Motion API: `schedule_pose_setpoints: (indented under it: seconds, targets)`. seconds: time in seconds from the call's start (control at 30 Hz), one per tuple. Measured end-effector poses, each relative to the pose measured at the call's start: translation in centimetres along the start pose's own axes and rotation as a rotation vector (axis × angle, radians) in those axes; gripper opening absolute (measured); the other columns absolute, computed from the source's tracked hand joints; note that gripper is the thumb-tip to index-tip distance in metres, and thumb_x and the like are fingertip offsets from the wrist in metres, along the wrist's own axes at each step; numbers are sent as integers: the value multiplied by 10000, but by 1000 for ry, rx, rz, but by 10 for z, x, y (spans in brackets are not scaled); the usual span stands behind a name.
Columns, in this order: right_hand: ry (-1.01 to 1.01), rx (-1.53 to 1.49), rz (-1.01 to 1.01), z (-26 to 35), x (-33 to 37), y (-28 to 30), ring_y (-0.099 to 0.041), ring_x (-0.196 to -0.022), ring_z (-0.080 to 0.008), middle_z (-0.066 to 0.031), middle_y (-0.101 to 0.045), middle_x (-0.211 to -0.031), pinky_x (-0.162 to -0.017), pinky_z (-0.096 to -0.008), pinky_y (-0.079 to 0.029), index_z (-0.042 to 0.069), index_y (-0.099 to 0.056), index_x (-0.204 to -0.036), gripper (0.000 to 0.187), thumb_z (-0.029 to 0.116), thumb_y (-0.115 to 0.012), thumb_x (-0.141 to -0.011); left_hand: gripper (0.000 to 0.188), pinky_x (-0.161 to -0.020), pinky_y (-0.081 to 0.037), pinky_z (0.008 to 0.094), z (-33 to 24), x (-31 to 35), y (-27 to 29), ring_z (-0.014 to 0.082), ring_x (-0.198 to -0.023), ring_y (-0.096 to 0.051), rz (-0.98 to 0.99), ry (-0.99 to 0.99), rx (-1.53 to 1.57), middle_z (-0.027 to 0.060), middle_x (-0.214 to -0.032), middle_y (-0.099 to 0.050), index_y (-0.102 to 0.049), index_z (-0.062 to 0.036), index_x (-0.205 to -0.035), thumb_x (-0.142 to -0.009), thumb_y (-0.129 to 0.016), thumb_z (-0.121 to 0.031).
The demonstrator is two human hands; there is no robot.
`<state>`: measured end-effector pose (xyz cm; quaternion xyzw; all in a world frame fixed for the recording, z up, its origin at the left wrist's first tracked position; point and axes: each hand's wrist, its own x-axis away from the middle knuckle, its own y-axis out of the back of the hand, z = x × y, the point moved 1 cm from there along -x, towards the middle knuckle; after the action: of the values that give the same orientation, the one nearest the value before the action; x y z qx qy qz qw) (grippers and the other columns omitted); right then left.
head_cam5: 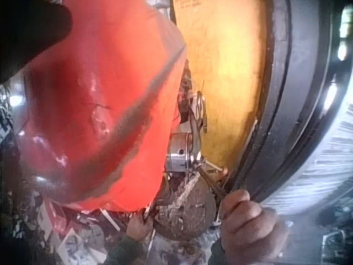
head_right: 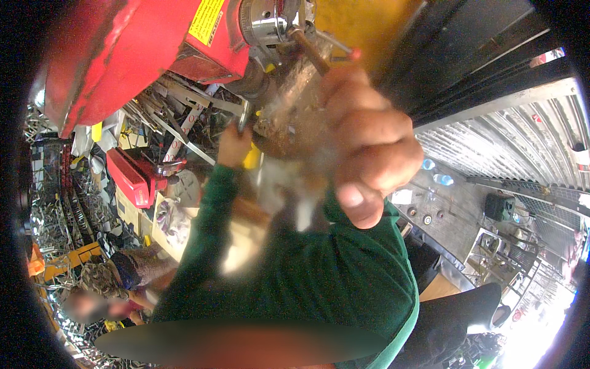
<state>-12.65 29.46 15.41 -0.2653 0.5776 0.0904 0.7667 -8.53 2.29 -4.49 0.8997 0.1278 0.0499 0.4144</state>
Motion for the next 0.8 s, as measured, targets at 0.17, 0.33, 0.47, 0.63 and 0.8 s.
schedule_pose_setpoints:
  seconds: [0.17,0.33,0.47,0.63,0.8]
  targets:
    - [22,-1,-13,0,0,-1,-283,-571,-175,13,-302,-572,-634,-414,-281,160,-299,-566,325,271,-573,-702,364,-677,-496,503,-6,1,7,468,-795,-623,74,94,1,274,-804,-644,-634,26,-1001,-875,-597,-313]
    - [55,-23,-80,-2,5,-2,-280,-562,-177,11,-306,-556,-634,-409,-279,152,-315,-561,318,258,-582,-697,368,-687,-503,502,-18,2,15,473,-802,-626,106,159,-140,281,-797,-641,-644,20,-983,-871,-597,-328]
    - [90,-59,-100,-6,11,-3,-281,-563,-182,6,-301,-547,-634,-407,-278,146,-306,-552,341,258,-597,-691,357,-703,-506,517,-21,3,18,476,-822,-626,147,135,11,299,-804,-638,-646,17,-970,-865,-589,-320]
    - [35,-39,-111,-2,11,-2,-283,-567,-188,0,-271,-540,-637,-401,-281,140,-298,-548,382,248,-626,-711,378,-720,-506,524,-24,1,20,482,-838,-622,138,161,-89,307,-820,-637,-639,23,-996,-864,-590,-328]
    - [16,-57,-75,0,8,1,-291,-566,-189,-2,-262,-535,-637,-399,-296,129,-311,-552,381,235,-637,-717,389,-743,-504,524,-25,0,18,478,-855,-623,130,120,-71,314,-835,-637,-646,32,-978,-864,-572,-333]
